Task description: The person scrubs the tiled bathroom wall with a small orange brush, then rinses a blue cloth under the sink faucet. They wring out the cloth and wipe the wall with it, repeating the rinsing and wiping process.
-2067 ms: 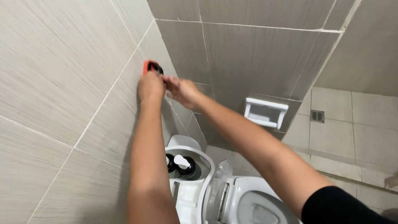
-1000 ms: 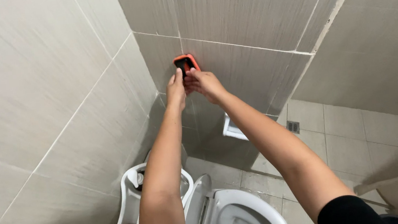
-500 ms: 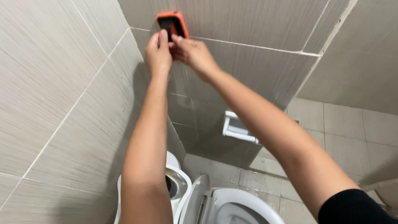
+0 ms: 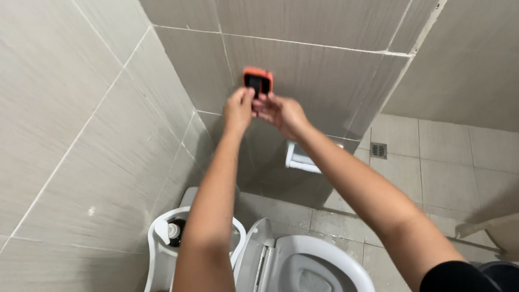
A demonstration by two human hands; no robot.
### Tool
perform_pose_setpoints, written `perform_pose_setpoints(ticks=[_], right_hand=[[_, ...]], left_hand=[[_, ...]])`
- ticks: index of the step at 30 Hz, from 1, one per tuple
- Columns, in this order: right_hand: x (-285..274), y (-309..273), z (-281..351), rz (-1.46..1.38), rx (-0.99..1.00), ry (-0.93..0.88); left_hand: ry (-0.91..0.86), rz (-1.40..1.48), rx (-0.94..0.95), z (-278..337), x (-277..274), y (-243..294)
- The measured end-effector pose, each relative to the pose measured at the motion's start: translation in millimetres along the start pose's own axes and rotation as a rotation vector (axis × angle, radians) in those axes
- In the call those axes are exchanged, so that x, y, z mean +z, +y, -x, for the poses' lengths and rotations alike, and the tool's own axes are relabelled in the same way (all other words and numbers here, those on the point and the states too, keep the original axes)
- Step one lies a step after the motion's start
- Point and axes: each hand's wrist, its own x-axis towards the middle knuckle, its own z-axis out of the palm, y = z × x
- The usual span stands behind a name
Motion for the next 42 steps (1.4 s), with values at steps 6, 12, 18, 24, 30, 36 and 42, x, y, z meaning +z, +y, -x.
perform_pose_setpoints(ticks=[6,12,18,24,30,36,42], right_hand=[[-27,39,15,-0.036,0.085,0.004],[-20,57,-14,-0.005,0.064,-0.001],[59,-20,5,-0.007,-0.097,-0.133],[86,-114,42,-0.038,-0.211,-0.269],[73,-168,77,0.095,-0.169,-0.247],[34,-140,84,0.059,-0.115,-0.155],[-13,-79,65,0.095,-0.049,-0.077]], left_hand=[[-0.049,0.126,-0.179,4,23,-85],[0.069,0.033,-0.101,-23,11,-115],[0.199,-0.234,0.156,1,-40,60],[0.221,-0.239,0.331,-26,-28,148],[0.109,0.021,0.235,-25,7,167],[0.021,0.063,0.152,17,33,147],[-0.026,-0.008,0.068,29,45,75]])
